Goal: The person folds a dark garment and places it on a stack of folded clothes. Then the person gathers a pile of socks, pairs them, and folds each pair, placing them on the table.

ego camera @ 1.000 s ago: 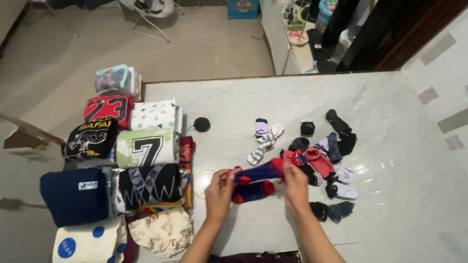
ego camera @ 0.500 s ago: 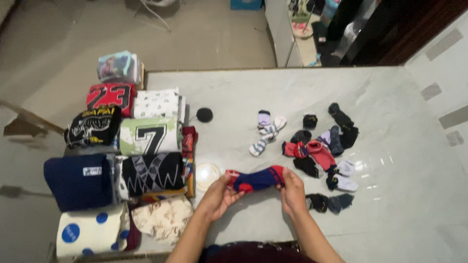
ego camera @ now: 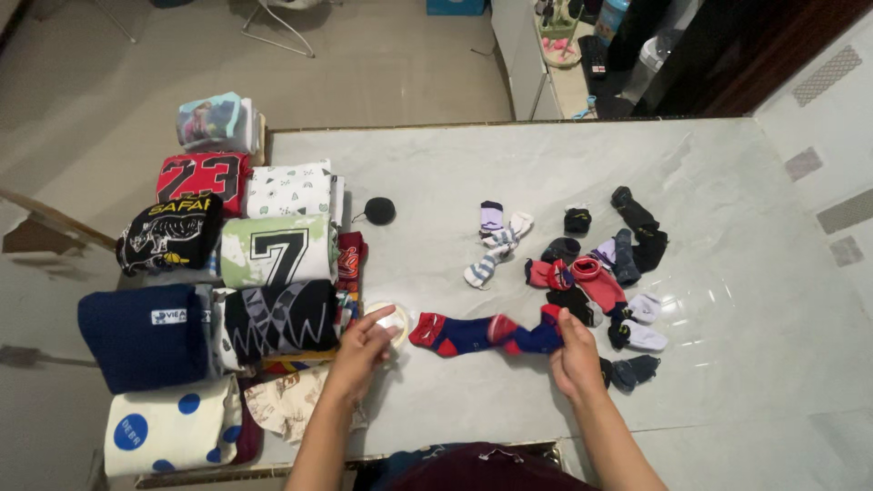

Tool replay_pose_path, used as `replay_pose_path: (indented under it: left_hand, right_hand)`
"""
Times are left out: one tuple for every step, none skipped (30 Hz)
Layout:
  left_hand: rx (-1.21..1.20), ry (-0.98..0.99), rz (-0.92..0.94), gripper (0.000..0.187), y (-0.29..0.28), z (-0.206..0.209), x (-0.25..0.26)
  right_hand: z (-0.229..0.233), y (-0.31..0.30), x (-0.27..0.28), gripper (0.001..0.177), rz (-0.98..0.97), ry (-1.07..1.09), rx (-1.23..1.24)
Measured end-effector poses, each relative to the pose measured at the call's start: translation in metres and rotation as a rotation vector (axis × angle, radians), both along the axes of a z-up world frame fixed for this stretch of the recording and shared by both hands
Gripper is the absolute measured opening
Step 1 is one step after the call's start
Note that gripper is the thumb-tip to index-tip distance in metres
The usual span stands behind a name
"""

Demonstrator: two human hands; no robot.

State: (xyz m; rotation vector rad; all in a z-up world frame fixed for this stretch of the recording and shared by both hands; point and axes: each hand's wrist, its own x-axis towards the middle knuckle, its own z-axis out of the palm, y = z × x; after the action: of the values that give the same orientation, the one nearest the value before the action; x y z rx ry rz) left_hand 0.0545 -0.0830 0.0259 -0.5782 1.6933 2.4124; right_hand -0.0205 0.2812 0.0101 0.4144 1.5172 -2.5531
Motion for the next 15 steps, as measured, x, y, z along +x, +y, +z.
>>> replay_pose_path:
  left_hand:
    - [-0.046,0.024,-0.051,0.054,0.005,0.006,0.002]
    - [-0.093,0.045,-0.106,0.055,0.014,0.012,0.002]
    - [-0.14,0.066,-0.161,0.057,0.027,0.018,0.004]
    - [-0.162,0.206,-0.227,0.062,0.041,0.023,0.006]
    - [-0.183,0.346,-0.293,0.067,0.054,0.027,0.006]
    - [-0.158,0.363,-0.375,0.068,0.069,0.03,0.007]
    - [-0.133,0.38,-0.457,0.07,0.082,0.032,0.008]
    - [-0.108,0.397,-0.536,0.071,0.091,0.033,0.01]
    - [-0.053,0.277,-0.54,0.066,0.098,0.033,0.014]
    - [0.0,0.162,-0.542,0.061,0.101,0.032,0.016]
    - [0.053,0.047,-0.545,0.057,0.101,0.031,0.017]
    - [0.073,0.085,-0.503,0.054,0.098,0.028,0.018]
    - [0.093,0.124,-0.461,0.051,0.091,0.025,0.021]
    - [0.112,0.161,-0.419,0.048,0.085,0.02,0.023]
    - [0.061,0.156,-0.381,0.042,0.081,0.014,0.021]
  right_hand:
    - [0.009,0.001,0.003,0.036,0.077,-0.003,-0.01]
    - [0.016,-0.003,0.008,0.037,0.118,-0.066,0.067]
    - [0.023,-0.011,0.014,0.037,0.159,-0.129,0.145]
    - [0.03,-0.02,0.018,0.038,0.201,-0.188,0.221]
    - [0.036,-0.032,0.02,0.04,0.252,-0.162,0.13]
    - [0.041,-0.044,0.023,0.041,0.302,-0.139,0.04]
    - [0.045,-0.052,0.022,0.043,0.353,-0.117,-0.051]
    - [0.05,-0.056,0.019,0.042,0.331,-0.112,-0.033]
    - [0.053,-0.057,0.015,0.041,0.31,-0.106,-0.015]
    - [0.054,-0.058,0.01,0.04,0.289,-0.096,0.002]
    - [0.056,-0.055,0.004,0.037,0.262,-0.054,-0.013]
    - [0.056,-0.047,-0.002,0.036,0.229,-0.012,-0.029]
    - [0.055,-0.041,-0.006,0.034,0.196,0.03,-0.045]
    - [0.051,-0.037,-0.007,0.034,0.177,0.021,-0.033]
    - [0.047,-0.033,-0.007,0.033,0.158,0.011,-0.02]
